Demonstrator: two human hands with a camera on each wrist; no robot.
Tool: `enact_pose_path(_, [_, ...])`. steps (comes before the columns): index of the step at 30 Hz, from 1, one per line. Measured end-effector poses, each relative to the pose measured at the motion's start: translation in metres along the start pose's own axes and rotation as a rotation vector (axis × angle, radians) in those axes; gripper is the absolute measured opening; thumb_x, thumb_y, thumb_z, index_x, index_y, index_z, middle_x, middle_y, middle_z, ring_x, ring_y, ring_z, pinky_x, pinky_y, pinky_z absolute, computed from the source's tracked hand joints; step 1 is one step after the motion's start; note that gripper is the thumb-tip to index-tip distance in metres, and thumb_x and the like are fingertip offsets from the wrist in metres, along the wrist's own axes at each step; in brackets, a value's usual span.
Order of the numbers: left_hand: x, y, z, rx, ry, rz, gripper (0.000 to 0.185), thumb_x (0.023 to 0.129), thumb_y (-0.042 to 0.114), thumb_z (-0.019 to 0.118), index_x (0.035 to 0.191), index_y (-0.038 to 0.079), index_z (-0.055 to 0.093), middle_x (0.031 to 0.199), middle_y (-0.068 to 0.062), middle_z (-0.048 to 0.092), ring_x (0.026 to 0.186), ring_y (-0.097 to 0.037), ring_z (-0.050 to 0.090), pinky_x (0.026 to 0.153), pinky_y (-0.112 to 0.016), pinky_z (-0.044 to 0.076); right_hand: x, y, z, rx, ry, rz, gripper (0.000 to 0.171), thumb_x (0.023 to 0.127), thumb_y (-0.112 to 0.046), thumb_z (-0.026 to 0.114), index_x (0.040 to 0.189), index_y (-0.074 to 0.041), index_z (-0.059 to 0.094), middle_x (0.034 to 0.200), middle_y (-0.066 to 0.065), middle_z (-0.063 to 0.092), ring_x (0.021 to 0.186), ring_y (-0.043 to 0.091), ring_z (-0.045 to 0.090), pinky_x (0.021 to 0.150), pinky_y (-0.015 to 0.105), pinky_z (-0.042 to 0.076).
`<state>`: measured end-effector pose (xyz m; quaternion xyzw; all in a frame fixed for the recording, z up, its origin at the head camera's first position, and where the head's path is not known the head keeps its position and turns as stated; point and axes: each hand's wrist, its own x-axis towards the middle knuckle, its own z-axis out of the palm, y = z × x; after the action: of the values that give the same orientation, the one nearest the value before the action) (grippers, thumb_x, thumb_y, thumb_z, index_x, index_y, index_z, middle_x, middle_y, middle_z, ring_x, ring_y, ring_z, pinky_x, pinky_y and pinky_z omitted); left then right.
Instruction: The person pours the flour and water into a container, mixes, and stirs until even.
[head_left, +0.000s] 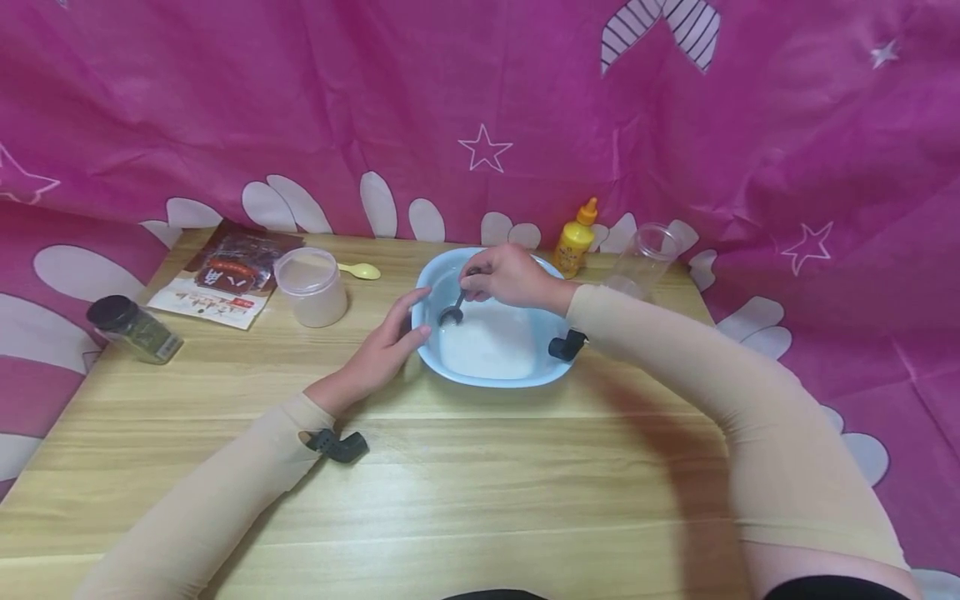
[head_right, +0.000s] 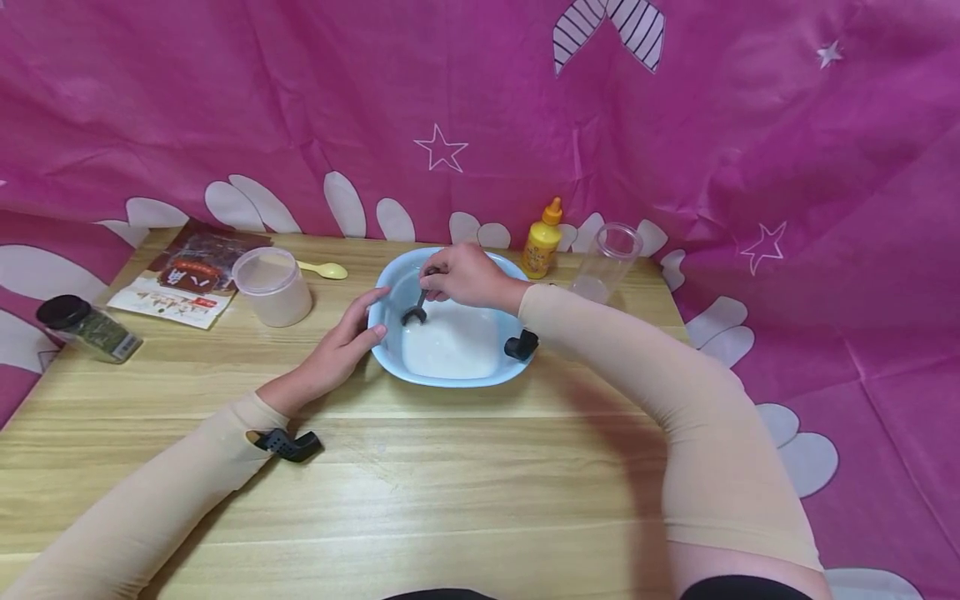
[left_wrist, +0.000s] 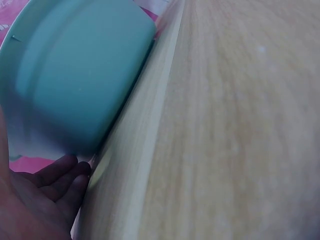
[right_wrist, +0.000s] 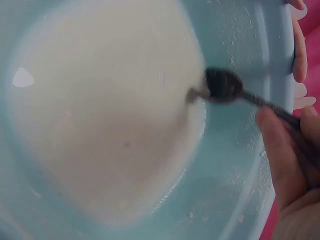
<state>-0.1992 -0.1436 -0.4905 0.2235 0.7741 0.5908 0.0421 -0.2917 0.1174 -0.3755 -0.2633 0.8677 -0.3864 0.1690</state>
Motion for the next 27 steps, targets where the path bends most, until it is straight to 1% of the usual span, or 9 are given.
enact_pose_path(3, [0.000,0.000,0.000,-0.007,0.004,0.001,0.065,0.118,0.023,0.055,0.176,0.024,0.027,0.183,-0.015,0.024,0.164,-0.041,0.033,0.132,-0.059,0.031,-0.003,0.001,-0.001,0.064,-0.076,0.033,0.017,0.107,-0.012,0.077,0.115,0.002,0.082,0.100,0.009,0.083,0.100,0.036,0.082,0.086,0.034,0.069])
enact_pose_path(7, [0.000,0.000,0.000,-0.006,0.009,0.001,0.065,0.118,0.025,0.056,0.176,0.026,0.028,0.182,-0.016,0.026,0.163,-0.042,0.035,0.131,-0.060,0.034,-0.009,0.004,-0.006,0.080,-0.212,0.088,0.019,0.107,-0.012,0.077,0.117,0.003,0.080,0.100,0.010,0.083,0.096,0.028,0.083,0.086,0.037,0.069])
enact_pose_path(9, [0.000,0.000,0.000,0.000,0.009,-0.002,0.065,0.118,0.027,0.056,0.176,0.027,0.028,0.182,-0.014,0.026,0.163,-0.041,0.036,0.131,-0.059,0.034,-0.013,0.004,-0.009,0.066,-0.274,0.111,0.017,0.107,-0.012,0.077,0.116,0.003,0.080,0.100,0.012,0.083,0.094,0.026,0.083,0.086,0.038,0.069])
enact_pose_path(11, [0.000,-0.001,0.000,0.007,0.008,-0.004,0.064,0.118,0.028,0.056,0.176,0.028,0.028,0.183,-0.011,0.025,0.164,-0.040,0.034,0.131,-0.059,0.032,-0.015,0.004,-0.013,0.030,-0.320,0.128,0.016,0.107,-0.012,0.076,0.113,0.002,0.080,0.099,0.012,0.083,0.092,0.025,0.083,0.085,0.038,0.069])
enact_pose_path(15, [0.000,-0.001,0.000,0.009,-0.001,-0.008,0.064,0.118,0.030,0.055,0.176,0.028,0.028,0.184,-0.008,0.022,0.165,-0.039,0.030,0.133,-0.059,0.029,-0.019,0.005,-0.026,-0.063,-0.370,0.152,0.017,0.107,-0.010,0.075,0.113,0.005,0.079,0.097,0.013,0.082,0.090,0.025,0.083,0.084,0.038,0.070])
enact_pose_path(18, [0.000,0.000,-0.001,0.007,-0.003,-0.012,0.065,0.118,0.031,0.055,0.177,0.029,0.027,0.185,-0.007,0.021,0.166,-0.039,0.029,0.133,-0.059,0.028,-0.020,0.007,-0.035,-0.124,-0.384,0.157,0.019,0.108,-0.008,0.074,0.115,0.009,0.078,0.098,0.014,0.081,0.089,0.026,0.083,0.083,0.039,0.070])
enact_pose_path(21, [0.000,0.000,-0.001,0.008,-0.002,-0.013,0.065,0.118,0.031,0.055,0.177,0.030,0.027,0.185,-0.007,0.020,0.166,-0.039,0.028,0.133,-0.059,0.028,-0.020,0.010,-0.042,-0.190,-0.368,0.158,0.018,0.108,-0.008,0.074,0.114,0.008,0.079,0.098,0.013,0.080,0.087,0.025,0.083,0.082,0.038,0.070])
enact_pose_path(24, [0.001,0.000,-0.001,0.010,0.001,-0.013,0.064,0.118,0.031,0.055,0.176,0.030,0.028,0.185,-0.006,0.021,0.166,-0.039,0.029,0.133,-0.059,0.028,-0.020,0.011,-0.049,-0.276,-0.319,0.144,0.015,0.107,-0.009,0.076,0.113,0.004,0.081,0.097,0.010,0.080,0.085,0.022,0.082,0.080,0.034,0.069])
enact_pose_path(27, [0.001,-0.001,0.000,0.009,0.004,-0.001,0.064,0.118,0.028,0.055,0.176,0.027,0.028,0.184,-0.009,0.022,0.165,-0.040,0.030,0.133,-0.059,0.028,-0.019,0.012,-0.054,-0.380,-0.236,0.111,0.013,0.106,-0.011,0.078,0.111,0.000,0.083,0.094,0.005,0.080,0.081,0.018,0.081,0.078,0.031,0.068])
